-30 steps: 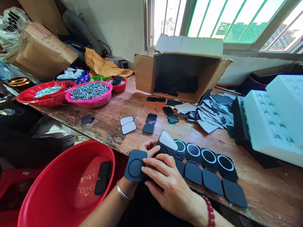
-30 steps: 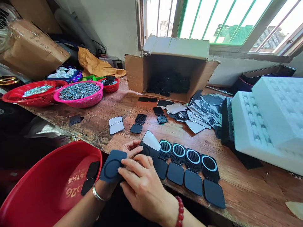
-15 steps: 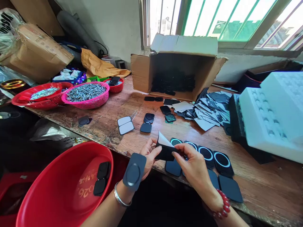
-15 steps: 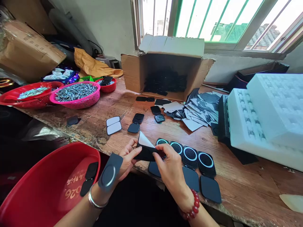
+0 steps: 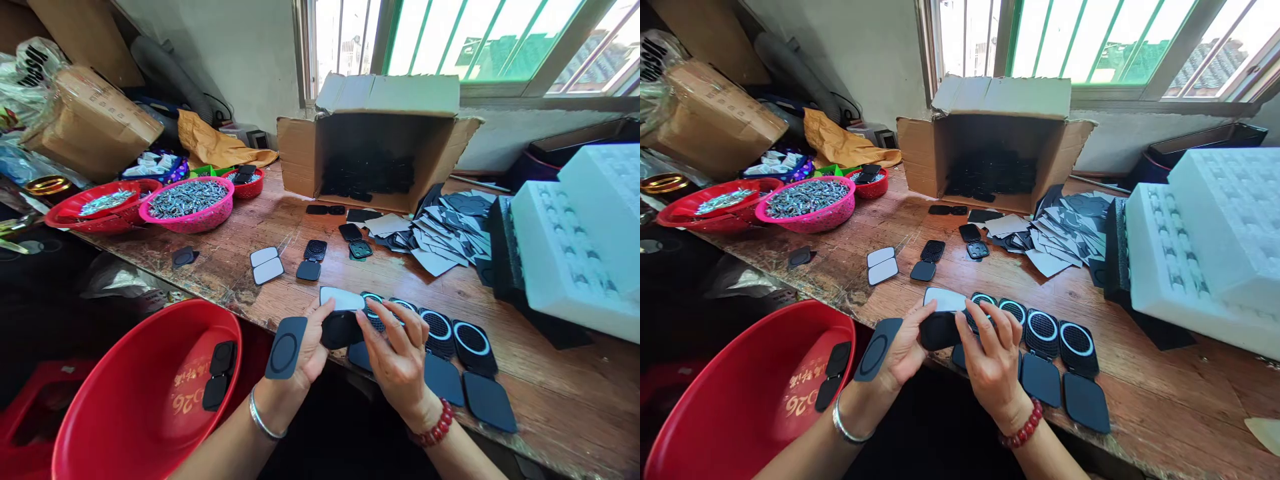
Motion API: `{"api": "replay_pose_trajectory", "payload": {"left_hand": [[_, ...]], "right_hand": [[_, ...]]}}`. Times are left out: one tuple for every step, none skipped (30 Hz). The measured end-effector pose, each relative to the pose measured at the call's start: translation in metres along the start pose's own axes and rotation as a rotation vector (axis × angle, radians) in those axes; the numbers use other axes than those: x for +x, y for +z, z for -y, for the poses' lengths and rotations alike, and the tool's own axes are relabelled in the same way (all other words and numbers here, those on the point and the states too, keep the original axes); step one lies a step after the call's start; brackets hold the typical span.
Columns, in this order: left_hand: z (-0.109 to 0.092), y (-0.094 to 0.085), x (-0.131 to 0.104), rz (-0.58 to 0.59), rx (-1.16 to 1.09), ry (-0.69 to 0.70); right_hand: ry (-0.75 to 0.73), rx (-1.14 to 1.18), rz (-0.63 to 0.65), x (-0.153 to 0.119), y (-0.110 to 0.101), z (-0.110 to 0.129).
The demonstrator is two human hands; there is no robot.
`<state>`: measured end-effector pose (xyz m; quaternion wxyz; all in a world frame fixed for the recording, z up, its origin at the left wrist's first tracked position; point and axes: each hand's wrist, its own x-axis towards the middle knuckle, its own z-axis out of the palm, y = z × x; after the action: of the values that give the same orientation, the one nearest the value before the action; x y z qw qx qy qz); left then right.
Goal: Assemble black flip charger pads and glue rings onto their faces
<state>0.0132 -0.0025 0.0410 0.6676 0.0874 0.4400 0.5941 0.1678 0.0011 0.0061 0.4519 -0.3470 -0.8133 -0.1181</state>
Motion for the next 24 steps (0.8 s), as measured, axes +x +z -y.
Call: {"api": "replay_pose_trajectory", "payload": {"left_hand": [[0.000,-0.002,0.001,0.010,-0.014,-0.008],[0.000,-0.003,0.001,0.022,-0.024,-0.012],[-0.001,-0.005,0.001,0.037,-0.029,-0.012],[-0.001,-0.007,0.002,0.054,-0.026,-0.015],[-0.002,-0.009,0.002,0.074,-0.016,-0.023],[-0.003,-0.011,0.002,0.098,-0.002,-0.034],[-0.004,-0.013,0.002,0.121,0.015,-0.046],[-0.006,-0.015,0.002,0.134,0.035,-0.054],[-0.008,-0.017,0.002,0.141,0.057,-0.057],[-0.011,-0.019,0.002,0.140,0.079,-0.052],[-0.013,-0.021,0.002,0.135,0.098,-0.037],[-0.016,-0.023,0.003,0.126,0.110,-0.018],[-0.018,-0.025,0.003,0.119,0.119,-0.002],[-0.021,-0.027,0.004,0.114,0.128,0.013],[-0.024,-0.028,0.005,0.108,0.143,0.027],[-0.028,-0.031,0.008,0.099,0.163,0.051],[-0.034,-0.034,0.012,0.085,0.187,0.094],[-0.041,-0.038,0.017,0.057,0.218,0.164],[-0.050,-0.043,0.025,0.003,0.283,0.269],[-0.060,-0.050,0.033,-0.070,0.357,0.389],[-0.072,-0.058,0.043,-0.167,0.463,0.516],[-0.084,-0.067,0.052,-0.283,0.626,0.630],[-0.097,-0.077,0.062,-0.345,0.700,0.675],[-0.108,-0.086,0.070,-0.381,0.760,0.692]], "right_hand": [[-0.023,0.019,0.021,-0.004,-0.002,0.000],[-0.044,0.043,0.043,-0.007,-0.005,0.001],[-0.061,0.071,0.066,-0.010,-0.007,0.002],[-0.074,0.101,0.087,-0.013,-0.009,0.004],[-0.083,0.131,0.104,-0.015,-0.011,0.006],[-0.092,0.159,0.120,-0.016,-0.013,0.008],[-0.097,0.185,0.129,-0.017,-0.014,0.010],[-0.094,0.207,0.127,-0.017,-0.015,0.012],[-0.087,0.226,0.119,-0.017,-0.016,0.014],[-0.076,0.241,0.109,-0.016,-0.016,0.016],[-0.065,0.256,0.097,-0.014,-0.017,0.018],[-0.057,0.271,0.086,-0.013,-0.018,0.021],[-0.052,0.287,0.085,-0.011,-0.019,0.023],[-0.050,0.304,0.090,-0.008,-0.020,0.026],[-0.041,0.326,0.094,-0.006,-0.022,0.028],[-0.023,0.351,0.091,-0.003,-0.025,0.030],[0.008,0.380,0.086,0.000,-0.028,0.032],[0.053,0.411,0.080,0.003,-0.032,0.034],[0.108,0.444,0.072,0.005,-0.035,0.035],[0.178,0.476,0.068,0.007,-0.038,0.034],[0.265,0.506,0.072,0.009,-0.041,0.033],[0.364,0.535,0.082,0.009,-0.042,0.031],[0.471,0.570,0.090,0.009,-0.041,0.028],[0.580,0.620,0.088,0.009,-0.040,0.025]]}}
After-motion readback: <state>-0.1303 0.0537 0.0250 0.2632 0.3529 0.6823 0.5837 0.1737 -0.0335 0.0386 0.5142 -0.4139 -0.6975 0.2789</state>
